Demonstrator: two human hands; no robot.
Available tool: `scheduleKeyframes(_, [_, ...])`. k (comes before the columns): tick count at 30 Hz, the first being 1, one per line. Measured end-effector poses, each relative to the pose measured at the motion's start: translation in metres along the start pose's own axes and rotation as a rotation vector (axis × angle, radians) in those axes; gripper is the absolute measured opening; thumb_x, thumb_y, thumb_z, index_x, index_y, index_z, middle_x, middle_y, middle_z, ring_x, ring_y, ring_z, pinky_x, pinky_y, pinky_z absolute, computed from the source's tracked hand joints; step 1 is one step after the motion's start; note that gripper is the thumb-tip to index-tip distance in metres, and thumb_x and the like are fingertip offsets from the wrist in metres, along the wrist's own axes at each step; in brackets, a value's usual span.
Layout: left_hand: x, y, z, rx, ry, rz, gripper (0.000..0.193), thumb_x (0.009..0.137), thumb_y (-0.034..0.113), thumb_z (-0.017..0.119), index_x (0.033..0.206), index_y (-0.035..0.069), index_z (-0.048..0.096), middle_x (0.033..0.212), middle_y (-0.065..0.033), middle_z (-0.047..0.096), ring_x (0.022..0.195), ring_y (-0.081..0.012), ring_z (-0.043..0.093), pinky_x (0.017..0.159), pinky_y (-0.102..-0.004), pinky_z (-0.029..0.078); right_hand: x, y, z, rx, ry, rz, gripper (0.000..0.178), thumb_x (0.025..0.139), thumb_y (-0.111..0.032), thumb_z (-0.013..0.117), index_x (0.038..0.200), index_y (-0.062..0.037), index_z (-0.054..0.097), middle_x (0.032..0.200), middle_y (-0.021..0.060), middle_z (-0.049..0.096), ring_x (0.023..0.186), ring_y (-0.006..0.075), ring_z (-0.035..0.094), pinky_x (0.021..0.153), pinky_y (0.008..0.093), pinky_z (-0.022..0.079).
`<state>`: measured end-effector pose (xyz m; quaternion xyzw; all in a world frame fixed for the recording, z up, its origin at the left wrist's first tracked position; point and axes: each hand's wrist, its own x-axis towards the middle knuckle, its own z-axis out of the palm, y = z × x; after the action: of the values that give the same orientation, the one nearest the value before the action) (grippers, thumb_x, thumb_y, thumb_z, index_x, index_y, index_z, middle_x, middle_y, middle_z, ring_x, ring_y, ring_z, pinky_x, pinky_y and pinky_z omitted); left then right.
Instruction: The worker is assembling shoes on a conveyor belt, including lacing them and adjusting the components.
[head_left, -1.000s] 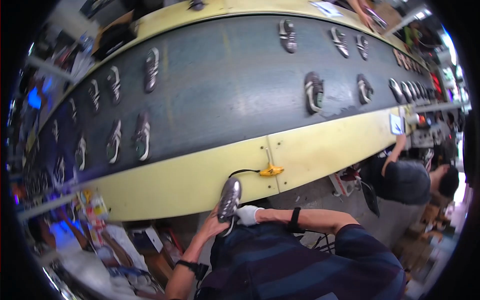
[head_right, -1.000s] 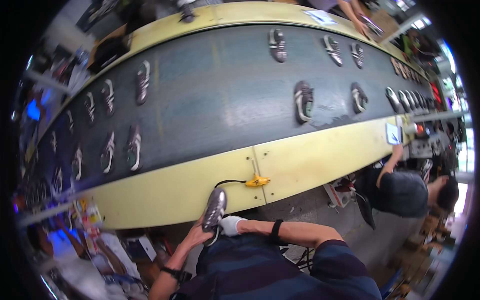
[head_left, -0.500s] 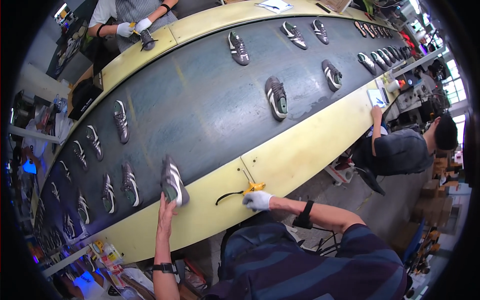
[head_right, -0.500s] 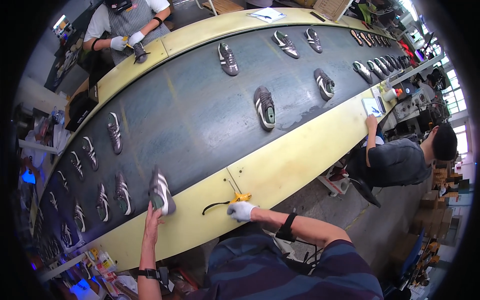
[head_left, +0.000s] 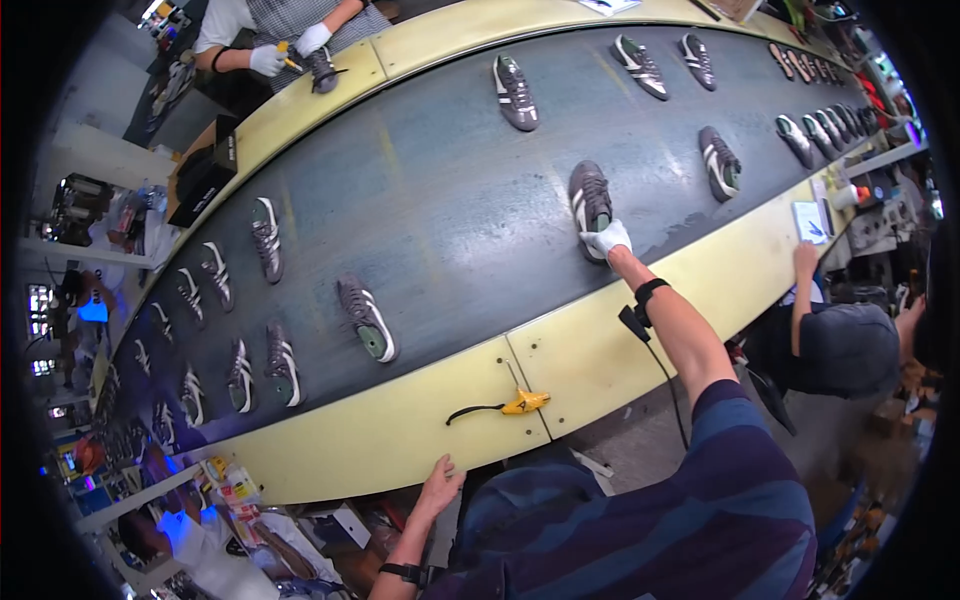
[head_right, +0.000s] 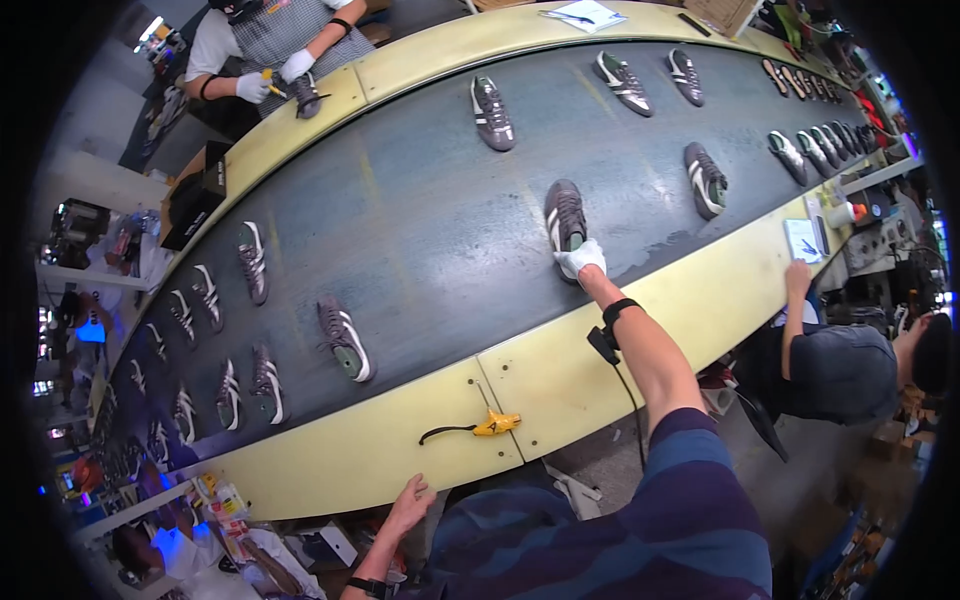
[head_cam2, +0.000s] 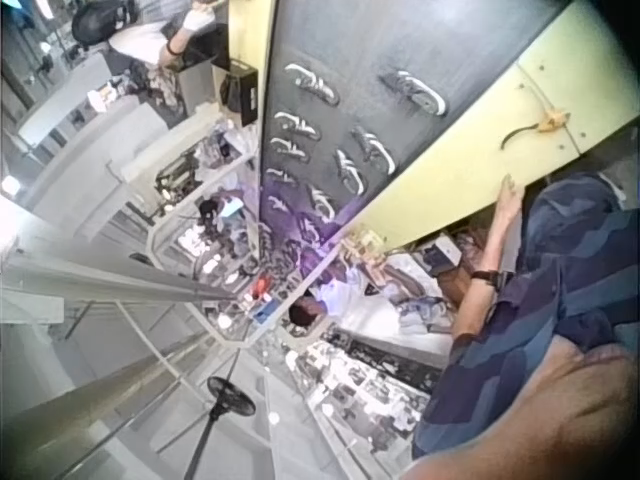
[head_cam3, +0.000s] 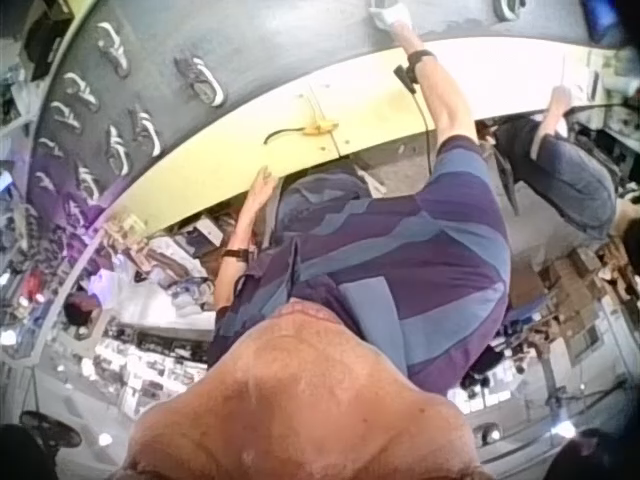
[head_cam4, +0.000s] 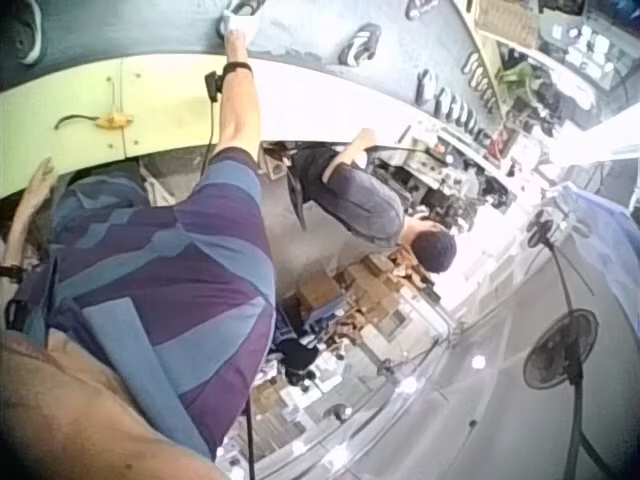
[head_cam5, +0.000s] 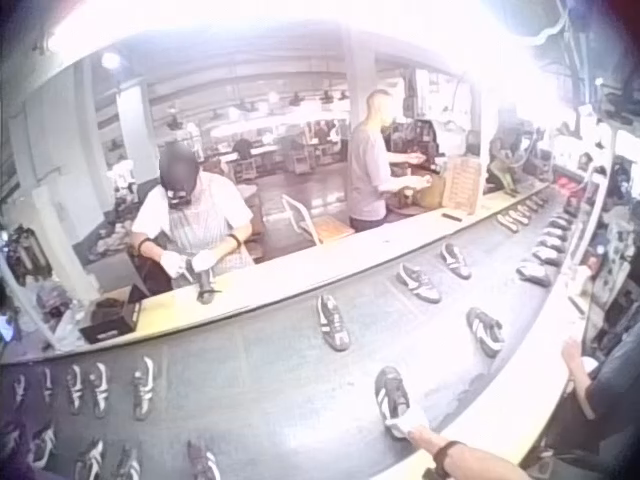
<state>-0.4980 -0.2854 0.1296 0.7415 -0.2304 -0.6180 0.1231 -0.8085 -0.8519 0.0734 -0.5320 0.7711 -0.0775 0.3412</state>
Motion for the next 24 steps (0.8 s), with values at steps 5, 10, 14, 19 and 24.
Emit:
scheduleKeyframes(5, [0.002, 0.058, 0.002, 0.530, 0.319, 0.364, 0.069, 0.089, 0.025, 0.063, 0.147, -0.002, 0.036, 0.142, -0.0268, 0.047, 0.130, -0.0408, 0.048, 0.105, -0.0489, 0.042, -0.021, 0.019, 0.002, 0.607, -0.244, 0.057, 0.053, 0.071, -0.025, 0.086, 0.111, 0.0010, 0.065, 0.102, 0.0080, 0.069, 0.091, 0.0195, 0.066, 0.076, 0.0336, 0.052])
scheduleKeyframes(10, [0.025, 0.083, 0.007, 0.667, 0.321, 0.678, 0.066, 0.087, 0.023, 0.063, 0.143, -0.002, 0.040, 0.140, -0.0246, 0.047, 0.129, -0.0407, 0.047, 0.105, -0.0511, 0.039, -0.199, 0.036, -0.036, 1.106, -0.894, 0.262, 0.021, 0.089, -0.012, 0.071, 0.107, -0.0064, 0.062, 0.092, -0.0007, 0.065, 0.075, 0.0094, 0.060, 0.066, 0.0268, 0.049])
scheduleKeyframes(14, [0.060, 0.098, 0.010, 0.737, 0.094, 0.630, 0.038, 0.083, 0.017, 0.060, 0.117, 0.000, 0.060, 0.108, -0.0236, 0.065, 0.103, -0.0413, 0.061, 0.091, -0.0509, 0.048, -0.309, 0.112, -0.034, 0.994, -1.089, 0.194, 0.029, 0.083, -0.001, 0.068, 0.112, -0.0020, 0.061, 0.094, 0.0034, 0.065, 0.078, 0.0107, 0.062, 0.066, 0.0245, 0.050])
scheduleKeyframes(19, [0.083, 0.100, 0.006, 0.560, 0.058, 0.475, 0.022, 0.082, 0.016, 0.057, 0.096, 0.000, 0.065, 0.096, -0.0193, 0.067, 0.096, -0.0380, 0.064, 0.084, -0.0457, 0.051, -0.416, 0.127, -0.017, -0.049, -0.771, -0.058, 0.078, 0.066, -0.023, 0.085, 0.130, 0.0041, 0.049, 0.114, 0.0170, 0.064, 0.106, 0.0243, 0.063, 0.093, 0.0350, 0.051])
scheduleKeyframes(24, [0.073, 0.083, 0.013, 0.404, 0.020, 0.546, 0.030, 0.083, 0.015, 0.051, 0.107, 0.003, 0.064, 0.108, -0.0164, 0.062, 0.110, -0.0347, 0.059, 0.096, -0.0417, 0.048, -0.472, 0.158, 0.053, 0.031, -0.525, -0.191, 0.078, 0.066, -0.026, 0.085, 0.128, 0.0047, 0.049, 0.117, 0.0250, 0.059, 0.114, 0.0385, 0.059, 0.100, 0.0413, 0.047])
